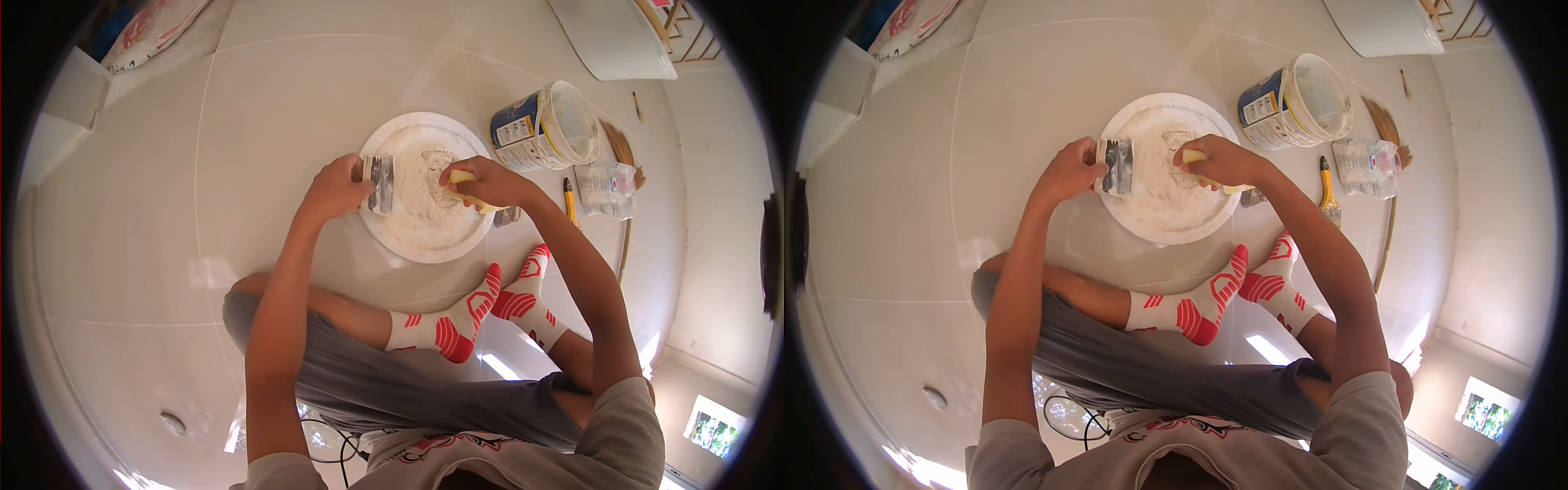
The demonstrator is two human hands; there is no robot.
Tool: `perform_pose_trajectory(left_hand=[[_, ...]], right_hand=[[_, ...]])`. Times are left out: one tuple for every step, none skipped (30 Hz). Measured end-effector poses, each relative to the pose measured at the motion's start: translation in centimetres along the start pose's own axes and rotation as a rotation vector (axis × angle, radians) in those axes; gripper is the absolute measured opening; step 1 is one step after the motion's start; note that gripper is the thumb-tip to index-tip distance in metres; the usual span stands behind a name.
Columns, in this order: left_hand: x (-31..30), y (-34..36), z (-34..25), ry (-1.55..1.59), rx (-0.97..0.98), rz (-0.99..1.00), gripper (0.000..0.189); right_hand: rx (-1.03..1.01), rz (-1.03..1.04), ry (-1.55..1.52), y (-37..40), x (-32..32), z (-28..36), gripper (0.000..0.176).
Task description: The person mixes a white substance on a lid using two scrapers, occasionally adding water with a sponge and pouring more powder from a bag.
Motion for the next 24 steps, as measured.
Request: perform_pose_trajectory(left_hand=[[0.0,0.1,-0.3,0.01,0.018,0.004,0.02],[-0.1,0.2,-0.3,0.015,0.018,0.004,0.02],[-0.1,0.2,-0.4,0.016,0.021,0.012,0.02],[0.0,0.2,-0.4,0.015,0.024,0.021,0.02],[0.1,0.1,-0.2,0.018,0.026,0.023,0.02],[0.1,0.0,0.1,0.022,0.022,0.017,0.022],[0.2,-0.1,0.3,0.025,0.018,0.01,0.025],[0.2,-0.1,0.3,0.026,0.02,0.014,0.025],[0.2,-0.1,0.3,0.037,0.012,0.007,0.026],[0.2,-0.1,0.3,0.048,0.004,0.0,0.026],[0.2,-0.1,0.2,0.049,0.004,-0.001,0.026],[0.1,-0.1,0.3,0.041,0.0,-0.001,0.026],[0.1,-0.1,0.4,0.035,-0.006,-0.001,0.027],[0.1,0.0,0.5,0.036,-0.008,-0.005,0.027],[0.0,0.0,0.6,0.026,0.005,-0.005,0.027],[0.0,0.0,0.6,0.015,0.019,-0.004,0.027],[0.0,0.0,0.7,0.016,0.021,-0.004,0.027],[0.0,0.0,0.7,0.027,0.025,-0.003,0.027],[0.1,-0.1,0.7,0.038,0.031,0.002,0.027],[0.1,-0.1,0.6,0.037,0.034,0.007,0.027],[0.2,-0.1,0.6,0.036,0.017,0.006,0.027],[0.1,0.0,0.6,0.035,-0.001,0.005,0.026],[0.1,-0.1,0.5,0.033,-0.002,0.008,0.026],[0.1,-0.1,0.5,0.022,0.003,0.007,0.026]], right_hand=[[0.003,0.001,0.004,0.3,-0.1,0.0,0.018],[0.037,-0.033,0.076,0.7,-0.4,0.0,0.018],[0.07,-0.068,0.146,1.0,-0.6,0.0,0.017],[0.074,-0.069,0.148,1.1,-0.9,-0.1,0.017],[0.059,-0.115,0.205,1.0,-1.4,-0.1,0.016],[0.044,-0.162,0.261,1.0,-1.9,-0.1,0.016],[0.048,-0.163,0.259,0.7,-2.2,0.0,0.016],[0.024,-0.18,0.25,0.5,-2.3,0.4,0.016],[0.0,-0.197,0.242,0.3,-2.3,0.7,0.016],[-0.056,-0.202,0.21,0.2,-2.2,1.1,0.018],[-0.056,-0.202,0.21,0.2,-2.0,1.4,0.018],[-0.05,-0.18,0.205,0.1,-1.7,1.7,0.018],[-0.044,-0.158,0.201,-0.1,-1.4,1.8,0.019],[-0.046,-0.154,0.204,-0.2,-1.3,1.6,0.019],[-0.022,-0.117,0.213,-0.5,-1.2,1.1,0.02],[0.002,-0.081,0.222,-0.7,-1.1,0.7,0.022],[0.002,-0.082,0.223,-0.6,-1.0,0.8,0.022],[-0.024,-0.051,0.225,-0.6,-0.9,1.0,0.022],[-0.049,-0.023,0.226,-0.5,-0.9,1.1,0.023],[-0.046,-0.027,0.223,-0.4,-1.0,1.5,0.023],[-0.049,-0.046,0.242,-0.4,-1.2,1.9,0.023],[-0.054,-0.064,0.26,-0.4,-1.3,2.3,0.025],[-0.053,-0.063,0.256,-0.2,-1.4,2.7,0.025],[-0.053,-0.101,0.223,0.1,-1.6,3.1,0.024]])
Point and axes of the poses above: each hand's wrist, its own y-axis away from the middle knuckle, its own x-axis out of the palm, z = x × y, the point moved 2 cm from there along -y, towards the middle knuckle, and after that the axes turned 12 degrees about x, right-handed, at the moved point
